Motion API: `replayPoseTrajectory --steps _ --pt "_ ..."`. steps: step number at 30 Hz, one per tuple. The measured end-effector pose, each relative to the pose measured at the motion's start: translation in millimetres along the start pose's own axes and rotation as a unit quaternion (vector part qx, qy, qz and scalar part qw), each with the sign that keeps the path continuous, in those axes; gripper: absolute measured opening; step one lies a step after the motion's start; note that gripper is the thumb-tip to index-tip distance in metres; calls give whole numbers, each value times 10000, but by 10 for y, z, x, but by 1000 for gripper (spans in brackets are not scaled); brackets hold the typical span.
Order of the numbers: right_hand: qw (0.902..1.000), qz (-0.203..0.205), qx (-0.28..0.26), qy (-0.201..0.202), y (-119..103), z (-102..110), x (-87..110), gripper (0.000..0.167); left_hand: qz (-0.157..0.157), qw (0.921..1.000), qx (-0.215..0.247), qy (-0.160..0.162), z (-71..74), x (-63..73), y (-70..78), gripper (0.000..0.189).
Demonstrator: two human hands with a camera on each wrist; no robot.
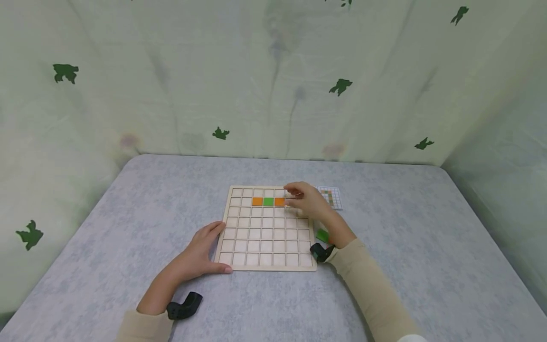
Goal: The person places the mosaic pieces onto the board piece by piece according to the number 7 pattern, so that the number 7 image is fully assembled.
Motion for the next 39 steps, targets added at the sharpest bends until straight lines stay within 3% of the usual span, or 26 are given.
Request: replayPoseTrajectory --steps 10,21,29,39 --pt "9974 600 68 401 -77 319 348 45 -17 10000 -31 13 -17 -6 -6 116" --pt "9941 956 503 116 141 521 764 48 1 10000 -46 15 -24 -11 -14 117" --pt "9959 463 775 -69 320 551 956 46 -2 10000 -49 -1 -21 -12 -25 117" --pt "9904 505 1287 93 309 492 972 21 22 10000 -43 -12 -33 -18 -33 117"
Point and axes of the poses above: each hand's wrist, its own x-axis away from the middle knuckle, its own z-axis out of the back of the hand, y = z × x, the point moved 1 cm from there along -x, towards the middle knuckle, and after that the axes turned 15 degrees about y, right-handed, at the moved point
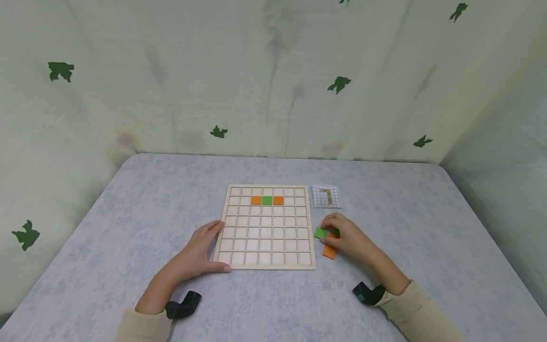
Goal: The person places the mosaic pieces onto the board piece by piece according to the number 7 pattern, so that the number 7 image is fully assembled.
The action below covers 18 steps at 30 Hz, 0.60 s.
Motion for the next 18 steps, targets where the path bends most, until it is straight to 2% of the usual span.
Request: replayPoseTrajectory --steps 5,12,18 --pt "9998 -148 -102 54 -83 34 -72 23 -4 10000 0 7 2 0 11 117" --pt "9991 329 -207 172 -279 34 -297 28 -7 10000 17 -16 8 13 24 117" --pt "9952 665 -596 413 -438 -85 -571 29 12 10000 -26 4 15 13 25 116"
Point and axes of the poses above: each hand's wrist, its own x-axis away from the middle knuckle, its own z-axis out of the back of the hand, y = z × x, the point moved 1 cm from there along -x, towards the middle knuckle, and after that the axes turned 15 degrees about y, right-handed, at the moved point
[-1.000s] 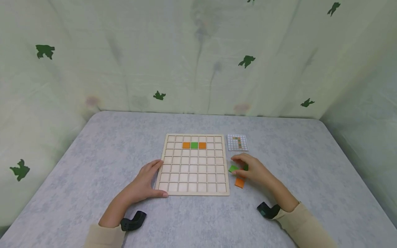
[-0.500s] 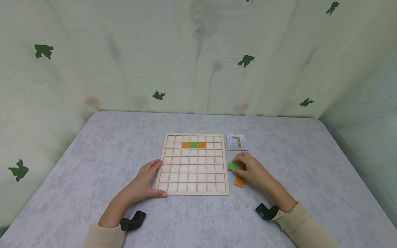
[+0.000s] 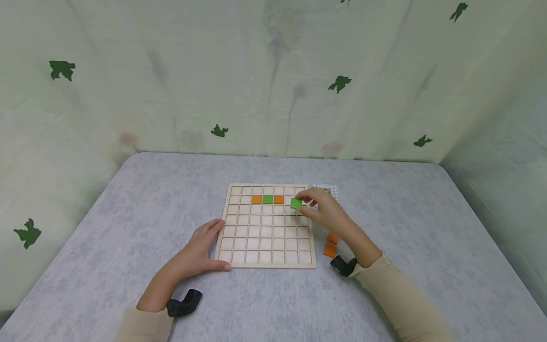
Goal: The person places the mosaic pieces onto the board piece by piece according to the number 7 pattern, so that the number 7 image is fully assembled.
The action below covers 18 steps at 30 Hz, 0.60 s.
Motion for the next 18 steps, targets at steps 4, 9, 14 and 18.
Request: replayPoseTrajectory --steps 4,9,14,18 --pt "9996 49 -263 8 -12 -150 -140 31 21 10000 15 -8 2 -3 7 117" --pt "9990 -240 -348 -164 23 -293 -207 30 2 10000 29 -18 -4 -8 11 117" --pt "9959 -757 -378 -307 99 -367 -200 29 -29 10000 -20 -10 3 -7 -1 116" --pt "9944 -861 -271 -547 165 -423 -202 29 -19 10000 -13 -4 4 -6 -6 116"
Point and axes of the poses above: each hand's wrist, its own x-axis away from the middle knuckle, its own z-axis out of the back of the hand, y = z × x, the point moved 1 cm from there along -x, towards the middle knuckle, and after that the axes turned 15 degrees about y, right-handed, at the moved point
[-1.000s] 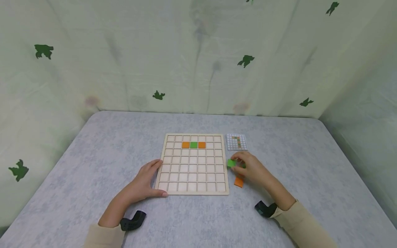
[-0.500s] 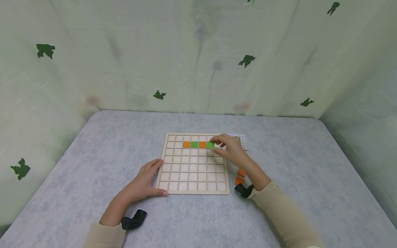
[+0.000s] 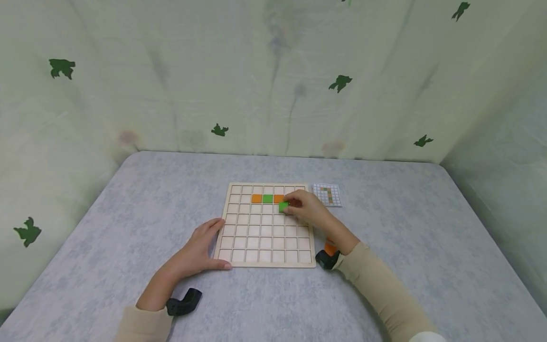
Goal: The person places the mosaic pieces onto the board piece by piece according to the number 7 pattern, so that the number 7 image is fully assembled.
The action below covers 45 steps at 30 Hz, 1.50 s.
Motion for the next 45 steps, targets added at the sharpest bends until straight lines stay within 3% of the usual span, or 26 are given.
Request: replayPoseTrajectory --steps 8,20,28,37,45 --pt "9983 442 337 -160 52 -63 -44 26 29 10000 8 1 5 2 8 116" --pt "9982 324 340 -368 17 -64 -40 32 3 10000 32 18 6 -2 13 116" --pt "9996 231 -75 -143 -75 140 25 47 -2 10000 38 15 1 4 -1 116" --pt "9986 408 -5 340 -83 503 401 48 -6 10000 29 23 -4 -2 -8 116" --pt "9979 393 247 456 58 705 860 49 -8 10000 72 24 -3 -5 0 117"
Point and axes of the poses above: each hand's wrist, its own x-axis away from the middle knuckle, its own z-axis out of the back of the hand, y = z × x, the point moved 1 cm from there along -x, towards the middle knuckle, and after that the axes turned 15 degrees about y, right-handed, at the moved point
